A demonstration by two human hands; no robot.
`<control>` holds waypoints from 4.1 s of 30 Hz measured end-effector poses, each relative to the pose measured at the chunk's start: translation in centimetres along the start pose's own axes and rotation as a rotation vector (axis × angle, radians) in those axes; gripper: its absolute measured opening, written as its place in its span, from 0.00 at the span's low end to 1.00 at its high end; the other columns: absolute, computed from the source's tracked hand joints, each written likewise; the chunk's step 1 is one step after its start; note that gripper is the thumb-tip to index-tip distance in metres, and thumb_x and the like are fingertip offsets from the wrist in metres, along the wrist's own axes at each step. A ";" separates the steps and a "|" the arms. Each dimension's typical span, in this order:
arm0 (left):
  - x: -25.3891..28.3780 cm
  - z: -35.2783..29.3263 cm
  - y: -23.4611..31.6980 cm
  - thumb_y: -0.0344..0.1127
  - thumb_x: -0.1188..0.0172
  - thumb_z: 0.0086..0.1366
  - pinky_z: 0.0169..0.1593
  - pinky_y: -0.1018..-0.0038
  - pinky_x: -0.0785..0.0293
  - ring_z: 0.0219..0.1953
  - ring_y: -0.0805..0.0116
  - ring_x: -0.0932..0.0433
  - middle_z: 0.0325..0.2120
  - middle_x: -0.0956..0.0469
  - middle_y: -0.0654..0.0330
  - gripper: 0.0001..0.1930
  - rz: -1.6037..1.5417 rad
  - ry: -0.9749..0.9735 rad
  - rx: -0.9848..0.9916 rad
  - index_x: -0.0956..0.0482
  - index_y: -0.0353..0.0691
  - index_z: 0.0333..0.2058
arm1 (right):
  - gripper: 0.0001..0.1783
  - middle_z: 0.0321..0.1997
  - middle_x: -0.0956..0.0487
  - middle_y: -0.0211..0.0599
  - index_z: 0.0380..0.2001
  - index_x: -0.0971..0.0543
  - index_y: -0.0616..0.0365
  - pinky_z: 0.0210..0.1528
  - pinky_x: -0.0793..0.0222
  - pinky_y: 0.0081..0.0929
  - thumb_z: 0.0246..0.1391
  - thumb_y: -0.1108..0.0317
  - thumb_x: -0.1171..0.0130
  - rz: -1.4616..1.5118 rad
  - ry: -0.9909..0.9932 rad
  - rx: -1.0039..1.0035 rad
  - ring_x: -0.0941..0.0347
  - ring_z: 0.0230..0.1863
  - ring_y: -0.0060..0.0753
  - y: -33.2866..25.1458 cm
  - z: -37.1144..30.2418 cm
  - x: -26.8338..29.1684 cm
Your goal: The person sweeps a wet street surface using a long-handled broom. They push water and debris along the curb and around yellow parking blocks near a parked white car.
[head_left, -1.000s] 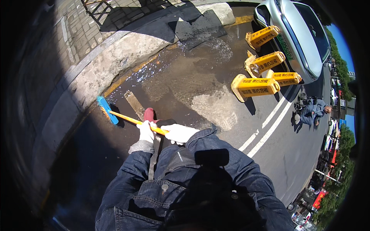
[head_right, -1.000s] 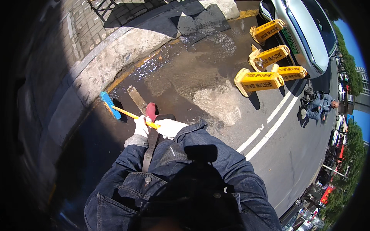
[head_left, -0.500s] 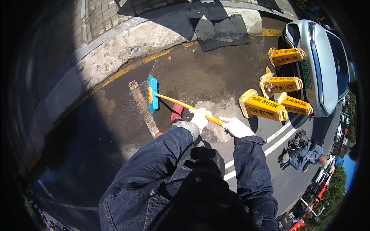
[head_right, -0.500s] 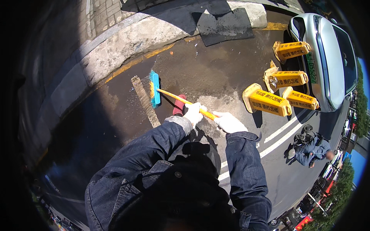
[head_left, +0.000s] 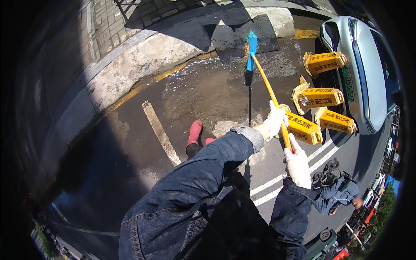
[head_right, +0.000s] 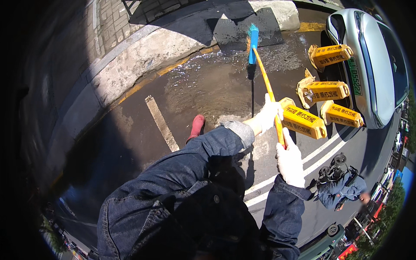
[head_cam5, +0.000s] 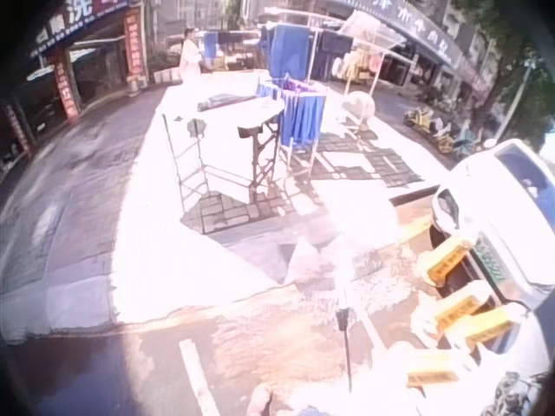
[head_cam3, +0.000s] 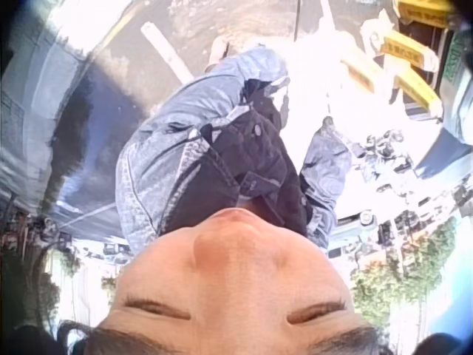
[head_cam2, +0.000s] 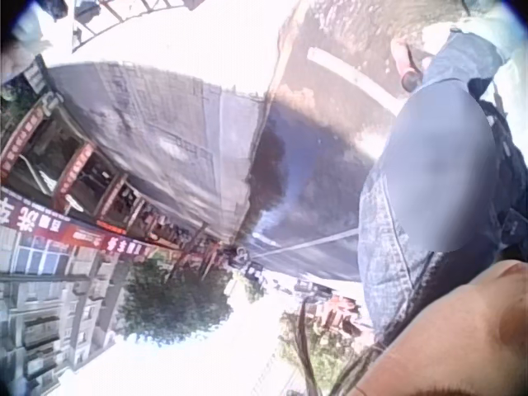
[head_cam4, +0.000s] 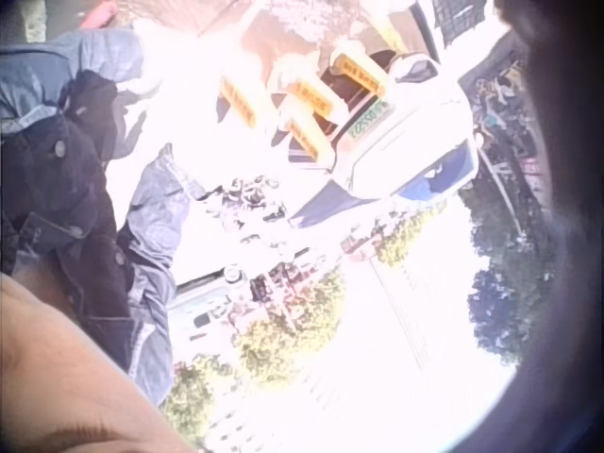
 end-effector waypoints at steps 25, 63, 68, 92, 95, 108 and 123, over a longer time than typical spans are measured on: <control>10.4 17.2 4.0 0.32 0.51 0.63 0.30 0.64 0.25 0.25 0.63 0.30 0.29 0.33 0.56 0.23 -0.242 0.580 -0.103 0.52 0.49 0.52 | 0.18 0.27 0.23 0.28 0.51 0.23 0.52 0.24 0.40 0.14 0.57 0.63 0.45 -0.235 -0.542 0.142 0.32 0.22 0.17 -4.0 30.5 0.3; -26.2 41.0 -22.3 0.37 0.53 0.63 0.26 0.72 0.32 0.20 0.66 0.32 0.18 0.33 0.60 0.09 0.301 -0.018 0.497 0.35 0.41 0.24 | 0.20 0.25 0.21 0.42 0.50 0.27 0.61 0.33 0.28 0.34 0.57 0.63 0.51 -0.538 0.462 0.231 0.22 0.30 0.42 6.2 37.3 36.4; -31.8 53.1 -17.6 0.37 0.52 0.63 0.24 0.73 0.32 0.21 0.68 0.32 0.20 0.32 0.62 0.05 0.448 -0.136 0.506 0.37 0.46 0.31 | 0.27 0.24 0.25 0.36 0.60 0.35 0.55 0.27 0.29 0.28 0.58 0.60 0.50 -0.529 0.523 -0.076 0.25 0.25 0.34 1.3 44.9 38.7; -31.7 31.5 14.8 0.28 0.51 0.60 0.17 0.84 0.35 0.15 0.80 0.37 0.22 0.33 0.64 0.07 1.988 0.009 1.980 0.37 0.43 0.37 | 0.17 0.26 0.22 0.39 0.30 0.27 0.65 0.24 0.30 0.26 0.50 0.59 0.39 2.434 0.986 -0.573 0.25 0.24 0.29 -16.7 45.4 8.2; -27.5 27.6 18.5 0.30 0.49 0.62 0.16 0.85 0.35 0.14 0.81 0.37 0.22 0.32 0.63 0.11 1.907 0.264 2.199 0.37 0.47 0.42 | 0.13 0.22 0.24 0.38 0.28 0.27 0.63 0.21 0.30 0.28 0.46 0.63 0.41 2.541 1.137 -0.954 0.28 0.19 0.31 -18.7 40.1 0.1; -17.1 37.2 21.8 0.29 0.51 0.63 0.13 0.85 0.38 0.13 0.81 0.36 0.16 0.35 0.68 0.04 1.918 0.309 2.297 0.36 0.44 0.29 | 0.13 0.20 0.22 0.44 0.14 0.21 0.61 0.29 0.30 0.32 0.41 0.65 0.48 1.896 0.730 -1.336 0.25 0.24 0.39 -18.5 52.9 -14.4; -53.3 71.4 20.4 0.31 0.53 0.67 0.15 0.88 0.37 0.14 0.83 0.38 0.21 0.33 0.65 0.07 1.348 0.450 1.430 0.40 0.39 0.42 | 0.11 0.22 0.27 0.41 0.40 0.36 0.65 0.16 0.34 0.37 0.56 0.70 0.58 2.635 0.652 -0.686 0.29 0.18 0.38 -26.0 95.7 30.3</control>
Point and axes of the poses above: each hand's wrist, its own z-axis towards the middle knuckle, its own x-axis out of the back of the hand, y = z × x, the point moved 8 cm from there along z, towards the middle knuckle
